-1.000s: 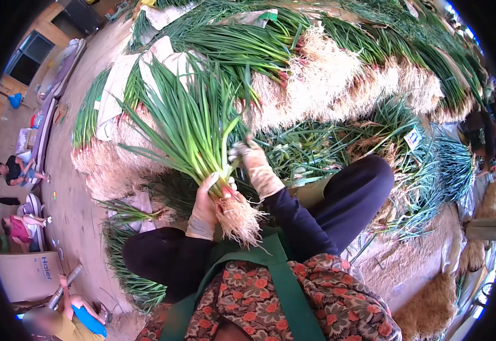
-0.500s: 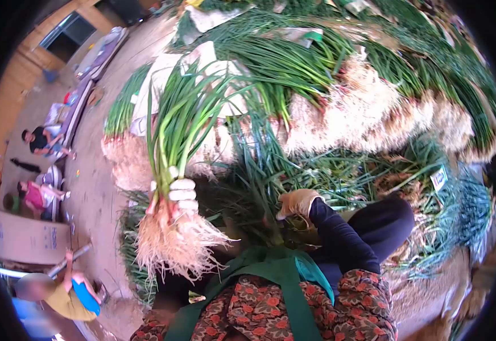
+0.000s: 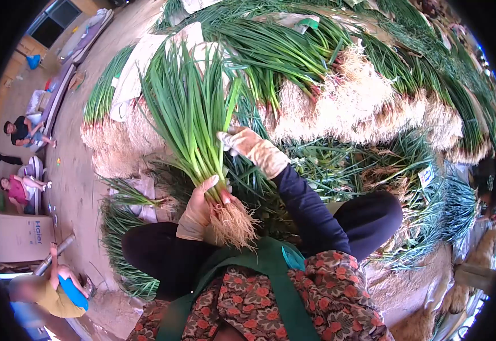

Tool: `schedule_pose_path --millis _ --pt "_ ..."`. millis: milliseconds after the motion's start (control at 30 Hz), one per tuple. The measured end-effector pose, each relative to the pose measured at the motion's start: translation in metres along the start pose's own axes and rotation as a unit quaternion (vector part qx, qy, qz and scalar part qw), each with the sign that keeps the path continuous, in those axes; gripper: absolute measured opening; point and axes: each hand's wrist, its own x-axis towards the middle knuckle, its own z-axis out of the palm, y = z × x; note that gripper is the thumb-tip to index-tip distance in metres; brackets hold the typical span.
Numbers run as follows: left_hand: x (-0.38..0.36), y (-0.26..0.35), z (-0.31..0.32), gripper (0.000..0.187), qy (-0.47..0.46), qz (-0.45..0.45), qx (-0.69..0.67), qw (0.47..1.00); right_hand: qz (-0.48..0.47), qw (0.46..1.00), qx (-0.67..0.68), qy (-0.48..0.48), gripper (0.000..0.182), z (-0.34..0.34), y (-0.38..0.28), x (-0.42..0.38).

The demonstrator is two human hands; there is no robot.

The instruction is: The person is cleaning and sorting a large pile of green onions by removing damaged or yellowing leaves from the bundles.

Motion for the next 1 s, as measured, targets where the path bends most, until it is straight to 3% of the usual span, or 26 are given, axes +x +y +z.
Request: schedule_pose_path --millis 33,133,167,200,267,333,367,400,467,500,567,600,667,767,800,867,933,1000 --pt "0.000 -0.001 -0.003 0.034 -0.001 -0.007 -0.005 1.000 0.001 1.000 0.010 0.001 0.032 -0.001 -0.003 -0.015" --pt "0.007 -0.004 -0.009 0.036 0.011 -0.008 0.006 1.000 0.005 0.996 0.075 0.048 0.028 -0.007 0.014 -0.030" --pt "0.006 -0.004 -0.006 0.037 0.019 -0.010 0.002 1.000 -0.049 0.995 0.039 0.077 0.025 -0.005 0.019 -0.032" --pt "0.005 -0.005 -0.004 0.037 0.026 -0.012 -0.002 1.000 -0.004 0.993 0.069 0.101 0.023 -0.006 0.018 -0.040" --pt "0.006 -0.002 -0.008 0.039 -0.024 -0.003 -0.020 0.999 -0.138 0.972 0.160 0.099 0.022 -0.032 0.035 -0.039" --pt "0.001 0.003 0.002 0.039 -0.023 0.045 -0.023 0.998 -0.086 0.973 0.102 0.190 0.023 -0.073 -0.005 -0.058" --pt "-0.009 0.009 0.019 0.042 -0.003 0.087 -0.073 0.993 -0.116 0.948 0.096 0.279 0.026 -0.093 0.003 -0.058" --pt "-0.015 0.013 0.018 0.042 -0.050 0.112 -0.124 0.985 -0.070 0.954 0.020 0.290 0.026 -0.124 0.022 -0.047" --pt "-0.003 0.025 -0.004 0.048 -0.277 0.140 -0.210 0.927 -0.169 0.964 -0.112 0.174 0.024 -0.136 0.076 -0.029" --pt "-0.005 0.031 -0.004 0.051 -0.286 0.138 -0.229 0.920 -0.122 0.957 -0.236 0.115 0.028 -0.121 0.089 -0.038" --pt "-0.009 0.034 -0.003 0.059 -0.255 0.148 -0.254 0.921 -0.077 0.873 -0.482 -0.025 0.037 -0.090 0.113 -0.057" --pt "-0.012 0.038 0.007 0.061 -0.273 0.114 -0.236 0.926 0.037 0.910 -0.404 -0.081 0.036 -0.061 0.099 -0.074" --pt "-0.006 0.023 0.005 0.066 -0.200 0.100 -0.257 0.940 0.136 0.935 -0.291 -0.154 0.033 -0.035 0.106 -0.082" --pt "-0.006 0.020 0.002 0.074 -0.211 -0.007 -0.246 0.946 -0.035 0.787 -0.481 -0.385 0.029 -0.036 0.185 -0.067" --pt "-0.005 0.020 0.002 0.075 -0.182 0.028 -0.207 0.961 0.081 0.810 -0.433 -0.387 0.026 -0.047 0.162 -0.076" --pt "-0.002 0.018 0.000 0.075 -0.171 0.041 -0.191 0.966 0.152 0.786 -0.516 -0.307 0.027 -0.062 0.103 -0.056" --pt "0.000 0.015 0.004 0.072 -0.162 0.032 -0.170 0.972 0.036 0.858 -0.509 -0.054 0.032 -0.099 0.101 -0.020" --pt "-0.005 0.011 0.018 0.059 -0.121 0.019 -0.165 0.979 -0.073 0.914 -0.340 0.207 0.041 -0.130 0.096 0.023"
